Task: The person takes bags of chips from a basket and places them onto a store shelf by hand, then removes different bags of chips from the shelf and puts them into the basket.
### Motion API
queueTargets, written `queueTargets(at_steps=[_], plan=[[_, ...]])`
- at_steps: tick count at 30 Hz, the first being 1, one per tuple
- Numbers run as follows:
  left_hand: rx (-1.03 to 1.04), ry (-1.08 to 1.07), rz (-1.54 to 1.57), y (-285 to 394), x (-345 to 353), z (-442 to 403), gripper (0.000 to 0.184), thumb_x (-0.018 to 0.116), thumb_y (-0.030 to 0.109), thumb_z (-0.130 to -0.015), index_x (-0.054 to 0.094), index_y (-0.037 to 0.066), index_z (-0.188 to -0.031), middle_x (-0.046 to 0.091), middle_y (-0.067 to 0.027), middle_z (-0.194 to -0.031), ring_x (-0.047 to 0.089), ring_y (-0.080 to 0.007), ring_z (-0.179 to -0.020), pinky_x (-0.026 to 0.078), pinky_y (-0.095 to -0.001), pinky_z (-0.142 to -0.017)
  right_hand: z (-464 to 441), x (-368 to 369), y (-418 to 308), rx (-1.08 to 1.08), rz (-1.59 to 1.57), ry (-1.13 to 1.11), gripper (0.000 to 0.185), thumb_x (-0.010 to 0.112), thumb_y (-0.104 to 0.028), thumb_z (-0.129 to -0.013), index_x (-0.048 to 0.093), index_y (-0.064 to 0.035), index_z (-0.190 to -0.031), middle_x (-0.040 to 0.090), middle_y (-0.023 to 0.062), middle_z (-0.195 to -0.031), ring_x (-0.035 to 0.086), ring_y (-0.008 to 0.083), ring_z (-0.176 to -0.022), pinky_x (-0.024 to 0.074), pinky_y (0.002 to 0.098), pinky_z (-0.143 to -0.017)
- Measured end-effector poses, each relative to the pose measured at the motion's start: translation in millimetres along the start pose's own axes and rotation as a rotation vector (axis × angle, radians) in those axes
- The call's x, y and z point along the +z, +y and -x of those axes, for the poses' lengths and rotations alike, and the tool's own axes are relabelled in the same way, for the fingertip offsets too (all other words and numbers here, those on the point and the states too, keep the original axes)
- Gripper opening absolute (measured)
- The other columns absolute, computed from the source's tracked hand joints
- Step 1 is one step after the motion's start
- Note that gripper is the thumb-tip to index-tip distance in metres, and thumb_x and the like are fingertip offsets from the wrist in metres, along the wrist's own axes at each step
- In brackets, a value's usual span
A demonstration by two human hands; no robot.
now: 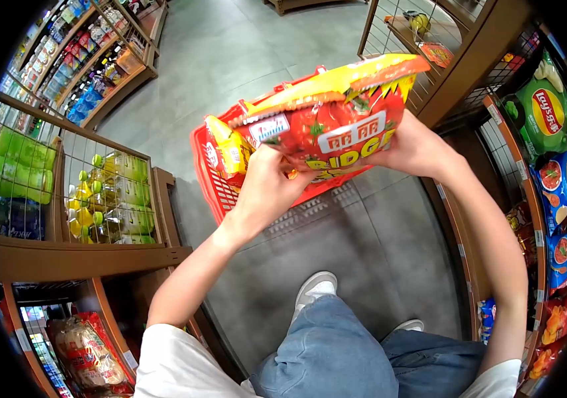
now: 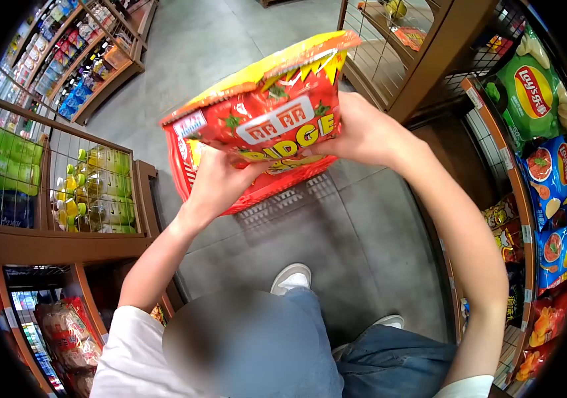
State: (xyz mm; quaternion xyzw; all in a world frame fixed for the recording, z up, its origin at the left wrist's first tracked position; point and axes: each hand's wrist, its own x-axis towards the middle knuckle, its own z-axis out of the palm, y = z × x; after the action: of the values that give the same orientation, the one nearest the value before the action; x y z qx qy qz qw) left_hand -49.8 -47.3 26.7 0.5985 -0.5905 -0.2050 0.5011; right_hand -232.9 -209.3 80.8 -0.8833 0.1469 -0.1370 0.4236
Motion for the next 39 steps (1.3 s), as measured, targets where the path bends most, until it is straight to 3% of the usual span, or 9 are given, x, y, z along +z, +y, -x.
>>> queueTargets(at_steps=[8, 10, 15, 19, 22, 24, 30, 33, 39], plan=[[-0.055, 0.083, 0.007, -48.0, 39.4, 9.4, 0.027, 0.068, -0.004, -0.082, 0.063, -0.005, -0.109, 0.071, -0.0153, -0.099, 0.069, -0.0203, -0.092, 0.059, -0.0339, -0.078, 8.8, 17.9, 45.0, 0.028, 0.084, 0.039, 0.051, 0.081, -0.007, -0.071, 0.059, -0.0038, -0.118, 0.067, 0.013, -0.112, 0.064, 0.0285, -0.106, 0.0516, 0.0388, -0.091], [-0.046, 0.083, -0.008, -58.3, 46.6, 6.7, 0.033, 0.068, -0.003, -0.077, 0.061, -0.001, -0.11, 0.061, -0.0199, -0.106, 0.063, -0.0342, -0.097, 0.053, -0.0394, -0.081, 11.2, 17.5, 55.1, 0.048, 0.081, 0.032, 0.052, 0.081, -0.007, -0.071, 0.059, -0.0042, -0.118, 0.067, 0.0129, -0.113, 0.064, 0.0285, -0.106, 0.0515, 0.039, -0.091], [-0.102, 0.093, -0.058, -63.6, 58.0, 1.5, 0.039, 0.069, 0.005, -0.079, 0.058, -0.001, -0.116, 0.059, -0.0218, -0.107, 0.06, -0.0381, -0.097, 0.049, -0.0408, -0.085, 5.4, 10.8, 56.7, 0.499, 0.105, -0.026, 0.056, 0.083, -0.017, -0.072, 0.056, 0.0013, -0.118, 0.06, 0.0169, -0.122, 0.061, 0.0226, -0.107, 0.0505, 0.037, -0.091], [-0.193, -0.006, -0.255, -78.1, 64.0, 9.0, 0.036, 0.07, 0.009, -0.083, 0.058, -0.003, -0.115, 0.063, -0.0184, -0.111, 0.064, -0.0247, -0.102, 0.052, -0.0345, -0.088, 7.6, 14.4, 79.1, 0.424, 0.115, -0.043, 0.063, 0.083, -0.022, -0.072, 0.054, 0.0046, -0.121, 0.059, 0.0178, -0.124, 0.062, 0.0222, -0.105, 0.0524, 0.0363, -0.088], [-0.42, -0.107, 0.094, -75.6, 59.1, 11.3, 0.053, 0.072, 0.015, -0.08, 0.052, -0.004, -0.125, 0.062, -0.0234, -0.116, 0.062, -0.0353, -0.107, 0.049, -0.0388, -0.092, 10.2, 15.3, 89.4, 0.387, -0.005, 0.041, 0.073, 0.082, -0.028, -0.072, 0.048, 0.0055, -0.128, 0.062, 0.0207, -0.118, 0.063, 0.0265, -0.106, 0.0513, 0.0369, -0.091], [-0.298, -0.065, 0.156, -68.2, 62.6, 7.5, 0.053, 0.072, 0.019, -0.084, 0.051, -0.003, -0.127, 0.063, -0.0209, -0.118, 0.063, -0.0274, -0.108, 0.049, -0.0358, -0.093, 7.0, 13.8, 89.3, 0.421, -0.126, 0.053, 0.073, 0.083, -0.028, -0.075, 0.048, 0.0039, -0.13, 0.058, 0.0134, -0.125, 0.061, 0.0227, -0.106, 0.051, 0.0366, -0.093], [-0.384, 0.025, 0.193, -53.6, 73.2, -2.5, 0.039, 0.062, 0.024, -0.095, 0.057, -0.003, -0.123, 0.068, -0.0106, -0.11, 0.062, -0.0139, -0.098, 0.051, -0.0315, -0.086, -0.4, 31.3, 113.7, 0.444, -0.272, 0.231, 0.061, 0.075, -0.032, -0.083, 0.05, 0.0053, -0.124, 0.066, 0.0179, -0.109, 0.064, 0.0216, -0.102, 0.0523, 0.0349, -0.089], [-0.384, 0.038, 0.142, -57.0, 80.3, 0.5, 0.036, 0.061, 0.023, -0.095, 0.059, -0.003, -0.119, 0.069, -0.0153, -0.108, 0.065, -0.0195, -0.099, 0.05, -0.0341, -0.086, 2.3, 45.1, 117.7, 0.44, -0.207, 0.317, 0.043, 0.072, -0.023, -0.086, 0.053, 0.0021, -0.115, 0.071, 0.0145, -0.091, 0.069, 0.0186, -0.085, 0.0552, 0.0332, -0.078], [-0.38, 0.022, 0.133, -67.5, 83.9, 1.7, 0.035, 0.062, 0.021, -0.094, 0.058, -0.003, -0.119, 0.067, -0.0195, -0.112, 0.065, -0.0264, -0.106, 0.049, -0.0367, -0.09, 6.4, 59.4, 110.1, 0.421, -0.16, 0.369, 0.036, 0.066, -0.013, -0.089, 0.05, 0.004, -0.117, 0.07, 0.0191, -0.097, 0.071, 0.0249, -0.089, 0.0562, 0.0356, -0.077]])
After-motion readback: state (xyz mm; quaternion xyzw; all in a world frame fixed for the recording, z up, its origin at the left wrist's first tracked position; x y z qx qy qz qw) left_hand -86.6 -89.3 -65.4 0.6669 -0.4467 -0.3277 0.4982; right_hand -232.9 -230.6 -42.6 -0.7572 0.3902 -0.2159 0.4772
